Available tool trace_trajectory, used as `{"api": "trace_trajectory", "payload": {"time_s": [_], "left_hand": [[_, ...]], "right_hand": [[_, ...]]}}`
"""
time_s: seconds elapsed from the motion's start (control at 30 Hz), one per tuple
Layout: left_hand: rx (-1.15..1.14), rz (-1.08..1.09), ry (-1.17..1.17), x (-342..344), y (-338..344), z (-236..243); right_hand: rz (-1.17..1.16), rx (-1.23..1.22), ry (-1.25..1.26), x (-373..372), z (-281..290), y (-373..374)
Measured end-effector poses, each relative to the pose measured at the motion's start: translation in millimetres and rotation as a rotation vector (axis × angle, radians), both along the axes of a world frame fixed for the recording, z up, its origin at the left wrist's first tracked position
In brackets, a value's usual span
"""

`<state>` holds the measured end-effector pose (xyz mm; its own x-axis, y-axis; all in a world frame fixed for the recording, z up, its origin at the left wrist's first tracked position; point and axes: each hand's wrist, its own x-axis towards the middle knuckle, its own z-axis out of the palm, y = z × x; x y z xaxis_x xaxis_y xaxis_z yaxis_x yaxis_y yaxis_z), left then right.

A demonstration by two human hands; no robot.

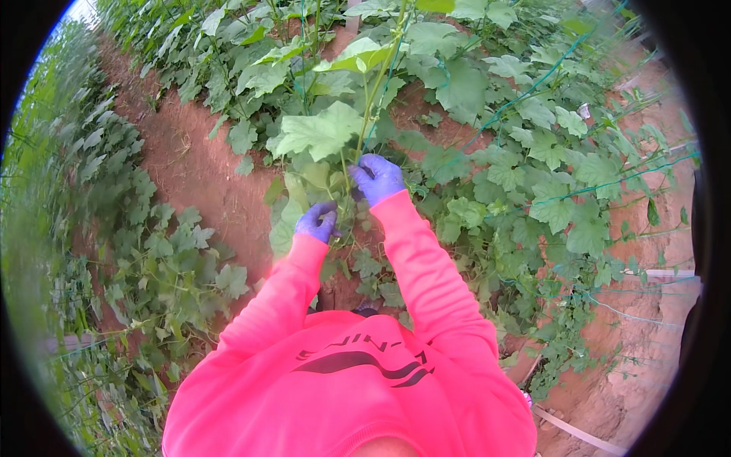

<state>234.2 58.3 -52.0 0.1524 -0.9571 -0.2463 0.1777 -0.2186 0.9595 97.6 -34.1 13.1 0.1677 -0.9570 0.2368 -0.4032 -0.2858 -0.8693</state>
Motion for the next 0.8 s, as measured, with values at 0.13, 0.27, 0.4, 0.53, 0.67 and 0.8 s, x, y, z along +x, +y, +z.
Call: {"api": "trace_trajectory", "payload": {"time_s": [0.13, 0.27, 0.4, 0.53, 0.67, 0.8], "left_hand": [[-0.423, 0.079, -0.404, 26.3, -5.7, 74.0], [-0.571, 0.006, -0.208, -0.9, -55.4, 183.4], [-0.517, -0.177, -0.231, -13.1, -99.5, 200.9], [-0.507, -0.213, -0.234, -17.4, -103.2, 177.6], [-0.513, -0.189, -0.215, -9.9, -82.1, 167.1], [-0.553, -0.252, -0.113, 0.3, -79.6, 193.8]], "right_hand": [[-0.063, -0.055, 0.278, -18.6, -2.4, 14.2], [-0.11, 0.015, 0.35, -22.8, -5.7, 13.1], [-0.125, 0.2, 0.384, -4.8, 22.9, 27.8], [-0.078, 0.154, 0.444, -12.3, -2.5, 37.1], [0.067, 0.293, 0.356, -26.2, 8.3, 54.9], [0.059, 0.166, -0.348, -23.7, 34.2, 43.8]]}}
